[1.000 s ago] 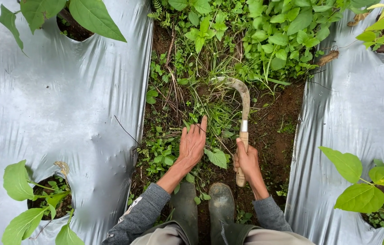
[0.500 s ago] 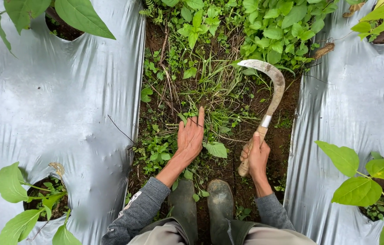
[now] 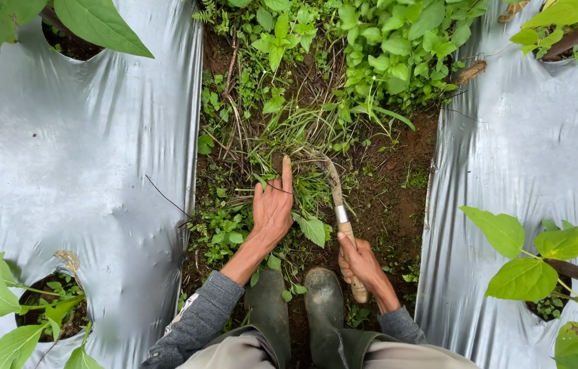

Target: The person uses a sickle to cut weeds growing between two rows of plants covered with plastic mulch. They repeatedly swing the tool to sever the weeds at the base and gather the cut vegetation with their left hand.

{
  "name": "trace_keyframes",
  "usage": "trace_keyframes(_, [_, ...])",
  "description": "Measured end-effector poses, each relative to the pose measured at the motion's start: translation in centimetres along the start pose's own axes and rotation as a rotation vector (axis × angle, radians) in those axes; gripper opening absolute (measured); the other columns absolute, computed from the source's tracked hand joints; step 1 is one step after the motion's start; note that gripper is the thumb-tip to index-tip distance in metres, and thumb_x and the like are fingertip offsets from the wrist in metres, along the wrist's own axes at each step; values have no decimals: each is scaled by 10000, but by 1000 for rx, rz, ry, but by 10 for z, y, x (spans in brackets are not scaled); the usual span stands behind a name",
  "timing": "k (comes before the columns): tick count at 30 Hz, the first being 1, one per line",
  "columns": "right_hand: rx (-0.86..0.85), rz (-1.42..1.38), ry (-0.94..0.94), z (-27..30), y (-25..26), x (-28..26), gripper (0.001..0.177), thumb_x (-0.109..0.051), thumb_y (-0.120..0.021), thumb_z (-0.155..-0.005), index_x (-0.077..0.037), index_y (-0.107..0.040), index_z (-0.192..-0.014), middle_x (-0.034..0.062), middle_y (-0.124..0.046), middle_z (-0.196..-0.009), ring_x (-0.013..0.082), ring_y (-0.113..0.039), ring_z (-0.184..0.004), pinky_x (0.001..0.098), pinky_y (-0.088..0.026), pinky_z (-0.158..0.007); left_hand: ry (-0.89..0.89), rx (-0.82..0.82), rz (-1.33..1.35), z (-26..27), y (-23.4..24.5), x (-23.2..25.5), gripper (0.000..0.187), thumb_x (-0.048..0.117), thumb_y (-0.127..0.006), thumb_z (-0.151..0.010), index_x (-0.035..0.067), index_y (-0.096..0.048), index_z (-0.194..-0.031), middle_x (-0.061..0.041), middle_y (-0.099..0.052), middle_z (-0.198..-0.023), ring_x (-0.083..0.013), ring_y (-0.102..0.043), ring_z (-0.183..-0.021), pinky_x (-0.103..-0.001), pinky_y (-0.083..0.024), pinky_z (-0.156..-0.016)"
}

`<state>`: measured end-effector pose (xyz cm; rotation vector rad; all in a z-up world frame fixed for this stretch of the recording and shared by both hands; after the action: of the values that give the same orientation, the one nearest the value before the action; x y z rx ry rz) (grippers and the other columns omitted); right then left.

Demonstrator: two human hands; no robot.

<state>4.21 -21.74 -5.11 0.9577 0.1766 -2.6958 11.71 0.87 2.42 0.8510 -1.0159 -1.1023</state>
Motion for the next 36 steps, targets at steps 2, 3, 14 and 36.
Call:
trace_keyframes(2, [24, -1, 36, -1, -2, -3, 489, -375, -563, -1038, -59, -494, -673, 70, -439, -445, 147, -417, -295, 343, -431, -257, 16, -32, 3, -2, -10, -2, 1226, -47, -769, -668, -26, 17, -1609, -212, -652, -1164, -312, -635, -965, -415, -349, -871])
trace_keyframes(3, [40, 18, 97, -6, -1, -16, 455, -338, -575, -1038, -51, -506, -692, 78, -446, -448, 152, -427, -300, 342, -441, -267, 44, -34, 12, -9, -10, -4, 1225, -40, -778, -668, -29, 7, -1608, -213, -656, -1169, -315, -646, -976, -423, -352, -882])
trace_keyframes(14, [460, -326, 234, -21, 38, -53, 416, -419, -396, -1097, -74, -439, -868, 16, -447, -574, 103, -462, -413, 290, -453, -359, 59, -43, -20, -32, -84, -23, 1209, 9, -786, -669, -29, -16, -1601, -213, -654, -1166, -322, -652, -978, -435, -345, -901])
trace_keyframes(36, [277, -299, 189, -51, 21, -52, 410, -458, -391, -1109, -124, -487, -892, -29, -501, -590, 76, -501, -415, 241, -490, -365, 14, 22, -83, -19, -58, -19, 1184, 19, -781, -665, -57, -49, -1593, -201, -661, -1133, -307, -638, -944, -414, -358, -852])
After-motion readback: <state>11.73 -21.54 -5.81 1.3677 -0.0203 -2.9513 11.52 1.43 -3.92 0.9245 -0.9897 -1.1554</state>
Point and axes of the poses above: each hand's wrist, its own z-axis away from the middle knuckle, its own y-axis out of the back of the hand, x = y × z, the point moved 10 cm from there along -z, towards the middle knuckle
